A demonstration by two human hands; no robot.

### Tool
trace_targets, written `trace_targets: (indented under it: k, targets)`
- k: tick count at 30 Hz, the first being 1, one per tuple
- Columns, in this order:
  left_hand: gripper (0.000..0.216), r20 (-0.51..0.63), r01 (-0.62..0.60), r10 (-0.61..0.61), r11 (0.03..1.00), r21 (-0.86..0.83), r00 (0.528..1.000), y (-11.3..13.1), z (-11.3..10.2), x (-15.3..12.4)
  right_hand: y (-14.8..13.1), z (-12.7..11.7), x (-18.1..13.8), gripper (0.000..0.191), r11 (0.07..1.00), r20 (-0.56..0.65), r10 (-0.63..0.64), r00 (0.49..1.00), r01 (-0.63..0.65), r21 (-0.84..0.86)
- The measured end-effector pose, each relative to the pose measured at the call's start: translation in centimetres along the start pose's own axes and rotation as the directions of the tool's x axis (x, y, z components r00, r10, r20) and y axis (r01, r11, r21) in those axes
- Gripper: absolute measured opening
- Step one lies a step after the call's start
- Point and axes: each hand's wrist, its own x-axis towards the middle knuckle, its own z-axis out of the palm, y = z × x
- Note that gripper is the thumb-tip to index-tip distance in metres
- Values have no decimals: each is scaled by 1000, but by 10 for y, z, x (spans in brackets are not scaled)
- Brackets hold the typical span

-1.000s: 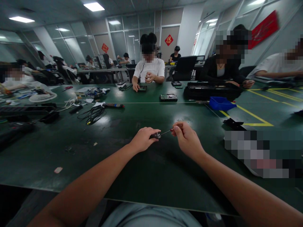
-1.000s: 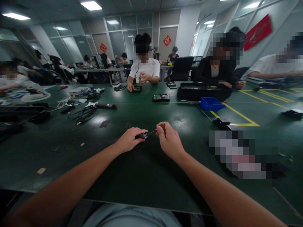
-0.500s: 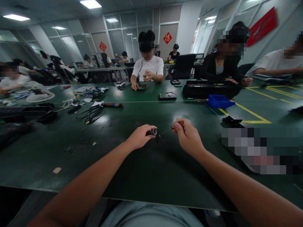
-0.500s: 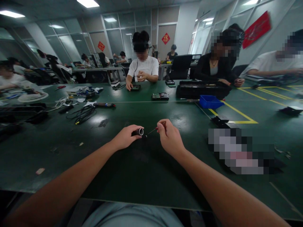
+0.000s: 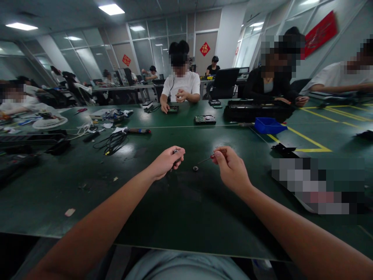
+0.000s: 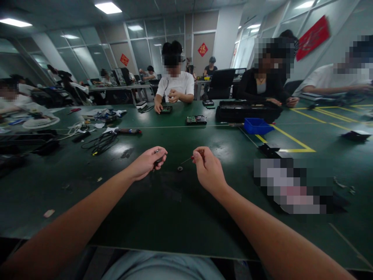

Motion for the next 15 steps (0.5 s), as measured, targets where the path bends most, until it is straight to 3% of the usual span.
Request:
trace_targets:
  k: [3,7,10,15]
  targets:
    - [34,28,-21,13,953,301,1000,1,3,5,0,-1,0,20,1000,-19,-2,1000,2,13]
    - [25,134,-186,129,683,707,983,-4,12,14,-1,-3,0,20,1000,-48,-4,999,6,30]
    - [29,240,-273,130,506,818,962,-10,22,19,-3,-4,-1,20,999,-63,-18,998,19,28]
    - [31,319,-341,122,387,857,940,-17,34,28,-5,-6,-1,18,999,-82,-20,996,24,41]
